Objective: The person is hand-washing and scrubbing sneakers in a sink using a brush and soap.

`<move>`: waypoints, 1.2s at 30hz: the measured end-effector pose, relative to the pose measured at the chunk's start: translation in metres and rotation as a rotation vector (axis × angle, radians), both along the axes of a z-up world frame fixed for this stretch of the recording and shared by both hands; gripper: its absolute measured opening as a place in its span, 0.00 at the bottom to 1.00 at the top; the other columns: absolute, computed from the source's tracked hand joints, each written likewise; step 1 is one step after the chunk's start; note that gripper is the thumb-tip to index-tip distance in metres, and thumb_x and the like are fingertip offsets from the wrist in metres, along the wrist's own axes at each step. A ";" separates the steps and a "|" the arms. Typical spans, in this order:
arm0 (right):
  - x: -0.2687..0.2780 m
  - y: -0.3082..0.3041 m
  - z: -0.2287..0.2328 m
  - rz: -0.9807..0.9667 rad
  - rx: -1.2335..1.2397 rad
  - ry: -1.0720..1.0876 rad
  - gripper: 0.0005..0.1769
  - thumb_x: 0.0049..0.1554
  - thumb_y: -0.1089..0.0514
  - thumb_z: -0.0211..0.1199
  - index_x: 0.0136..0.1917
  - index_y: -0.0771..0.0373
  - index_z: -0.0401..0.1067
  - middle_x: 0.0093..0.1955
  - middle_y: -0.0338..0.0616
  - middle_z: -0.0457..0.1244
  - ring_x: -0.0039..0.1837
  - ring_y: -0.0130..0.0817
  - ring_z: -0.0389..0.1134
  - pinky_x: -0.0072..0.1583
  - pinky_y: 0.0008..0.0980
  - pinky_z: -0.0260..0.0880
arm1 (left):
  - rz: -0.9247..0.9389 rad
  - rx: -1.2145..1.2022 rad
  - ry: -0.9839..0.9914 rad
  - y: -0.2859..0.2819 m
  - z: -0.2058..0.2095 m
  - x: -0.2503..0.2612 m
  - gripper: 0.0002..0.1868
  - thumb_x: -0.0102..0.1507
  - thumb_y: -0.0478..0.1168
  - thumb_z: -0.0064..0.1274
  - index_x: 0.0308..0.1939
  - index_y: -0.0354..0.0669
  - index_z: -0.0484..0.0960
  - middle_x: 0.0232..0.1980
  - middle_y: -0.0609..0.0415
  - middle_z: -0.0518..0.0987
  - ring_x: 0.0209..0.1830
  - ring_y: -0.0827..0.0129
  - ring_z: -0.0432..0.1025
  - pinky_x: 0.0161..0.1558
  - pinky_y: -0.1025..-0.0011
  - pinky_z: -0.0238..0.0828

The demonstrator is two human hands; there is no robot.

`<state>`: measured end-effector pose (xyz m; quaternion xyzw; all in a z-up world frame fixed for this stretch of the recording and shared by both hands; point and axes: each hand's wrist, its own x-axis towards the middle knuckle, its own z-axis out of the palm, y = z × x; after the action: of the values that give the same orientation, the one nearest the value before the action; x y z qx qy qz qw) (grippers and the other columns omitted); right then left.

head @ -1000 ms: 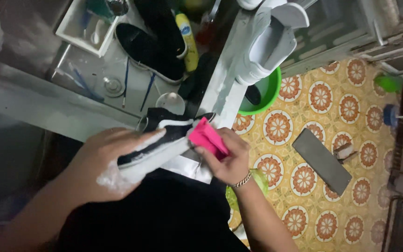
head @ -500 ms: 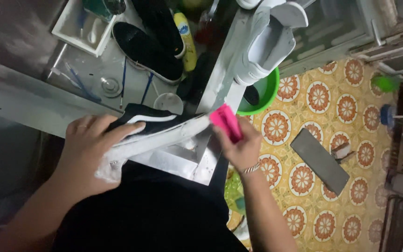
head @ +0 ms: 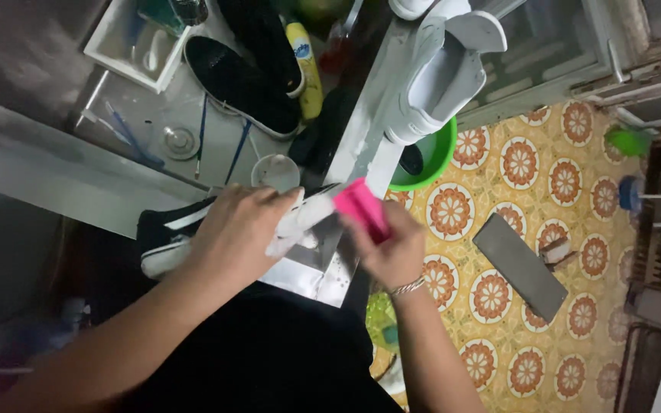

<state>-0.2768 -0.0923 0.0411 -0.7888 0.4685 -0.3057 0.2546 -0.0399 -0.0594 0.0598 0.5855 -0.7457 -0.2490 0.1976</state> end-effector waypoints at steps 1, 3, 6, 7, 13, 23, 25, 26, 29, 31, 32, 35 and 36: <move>-0.005 0.000 -0.004 -0.074 0.035 0.036 0.16 0.51 0.56 0.77 0.39 0.68 0.73 0.33 0.47 0.62 0.33 0.41 0.64 0.38 0.35 0.63 | 0.005 0.042 -0.019 0.002 0.002 -0.002 0.37 0.47 0.44 0.70 0.58 0.36 0.79 0.44 0.43 0.82 0.43 0.50 0.76 0.50 0.55 0.68; -0.004 0.007 -0.001 -0.143 0.073 0.075 0.16 0.51 0.56 0.78 0.38 0.68 0.72 0.30 0.47 0.61 0.32 0.41 0.63 0.37 0.35 0.62 | 0.015 0.087 -0.035 0.007 0.002 -0.005 0.37 0.45 0.43 0.70 0.58 0.38 0.80 0.44 0.46 0.82 0.42 0.51 0.76 0.50 0.58 0.70; 0.009 0.022 0.015 -0.024 0.031 0.035 0.15 0.52 0.55 0.76 0.40 0.67 0.73 0.32 0.47 0.61 0.35 0.39 0.63 0.39 0.34 0.63 | 0.005 0.090 0.002 0.009 0.008 -0.010 0.30 0.46 0.42 0.69 0.53 0.43 0.84 0.45 0.51 0.83 0.43 0.54 0.77 0.50 0.59 0.70; 0.007 0.023 0.014 0.008 0.012 0.017 0.15 0.52 0.55 0.76 0.41 0.66 0.74 0.33 0.46 0.62 0.35 0.37 0.64 0.39 0.33 0.63 | -0.001 0.164 -0.018 0.006 0.014 -0.010 0.29 0.47 0.45 0.70 0.53 0.47 0.85 0.44 0.52 0.83 0.43 0.55 0.77 0.51 0.59 0.70; -0.002 0.016 0.006 -0.101 0.094 0.016 0.13 0.52 0.54 0.76 0.44 0.65 0.77 0.32 0.42 0.65 0.33 0.34 0.66 0.37 0.32 0.65 | 0.058 0.100 -0.017 0.010 -0.011 -0.013 0.29 0.43 0.45 0.70 0.50 0.50 0.87 0.45 0.54 0.84 0.40 0.53 0.77 0.46 0.58 0.73; -0.009 0.011 0.014 -0.057 0.143 0.056 0.13 0.51 0.55 0.77 0.41 0.65 0.76 0.32 0.42 0.65 0.33 0.34 0.65 0.38 0.32 0.65 | 0.017 0.084 -0.019 0.009 0.004 -0.021 0.19 0.47 0.38 0.65 0.42 0.48 0.87 0.40 0.56 0.84 0.39 0.57 0.77 0.45 0.59 0.70; -0.010 0.014 0.014 0.020 0.102 0.035 0.13 0.51 0.56 0.76 0.42 0.65 0.76 0.32 0.42 0.64 0.33 0.34 0.65 0.38 0.32 0.65 | -0.029 0.157 -0.075 0.005 0.012 -0.022 0.17 0.48 0.39 0.65 0.42 0.48 0.87 0.40 0.56 0.83 0.41 0.59 0.77 0.47 0.60 0.69; -0.012 0.017 0.015 0.096 0.065 0.015 0.13 0.50 0.56 0.76 0.43 0.65 0.76 0.33 0.43 0.64 0.34 0.34 0.65 0.38 0.32 0.65 | -0.076 0.233 -0.130 0.004 0.016 -0.024 0.16 0.49 0.41 0.66 0.42 0.48 0.86 0.39 0.55 0.83 0.43 0.61 0.77 0.49 0.60 0.68; -0.028 0.005 -0.008 -0.056 0.163 -0.031 0.13 0.51 0.57 0.76 0.46 0.65 0.78 0.34 0.41 0.66 0.33 0.33 0.66 0.37 0.32 0.66 | -0.036 0.109 -0.020 0.010 0.003 -0.023 0.18 0.49 0.37 0.64 0.44 0.47 0.87 0.39 0.56 0.83 0.41 0.60 0.78 0.46 0.61 0.68; -0.016 0.012 -0.005 -0.012 0.111 -0.116 0.15 0.53 0.58 0.75 0.48 0.66 0.73 0.35 0.42 0.67 0.35 0.34 0.67 0.39 0.32 0.67 | -0.041 0.121 -0.037 0.008 0.005 -0.024 0.20 0.48 0.37 0.64 0.45 0.48 0.87 0.40 0.56 0.83 0.41 0.60 0.78 0.46 0.61 0.69; -0.011 0.016 -0.003 0.032 0.061 -0.199 0.17 0.55 0.58 0.74 0.51 0.67 0.69 0.37 0.42 0.67 0.37 0.35 0.68 0.41 0.32 0.67 | -0.047 0.136 -0.053 0.008 0.005 -0.025 0.22 0.47 0.37 0.64 0.47 0.48 0.87 0.40 0.55 0.83 0.41 0.61 0.78 0.47 0.61 0.70; -0.010 0.023 -0.002 0.195 -0.057 -0.254 0.17 0.54 0.59 0.74 0.50 0.67 0.69 0.38 0.44 0.67 0.39 0.36 0.69 0.42 0.33 0.68 | -0.072 0.223 -0.199 0.005 0.003 -0.025 0.06 0.60 0.42 0.62 0.40 0.50 0.87 0.42 0.57 0.84 0.43 0.62 0.78 0.52 0.63 0.72; -0.016 0.019 -0.006 0.186 -0.060 -0.256 0.17 0.54 0.59 0.74 0.50 0.67 0.69 0.38 0.44 0.67 0.39 0.36 0.69 0.42 0.33 0.68 | -0.080 0.220 -0.202 0.005 0.008 -0.024 0.06 0.60 0.42 0.62 0.40 0.50 0.87 0.42 0.57 0.84 0.43 0.62 0.78 0.52 0.63 0.72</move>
<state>-0.2928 -0.0728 0.0348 -0.7907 0.3478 -0.3927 0.3157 -0.0643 -0.0547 0.0683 0.5955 -0.7527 -0.2768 0.0459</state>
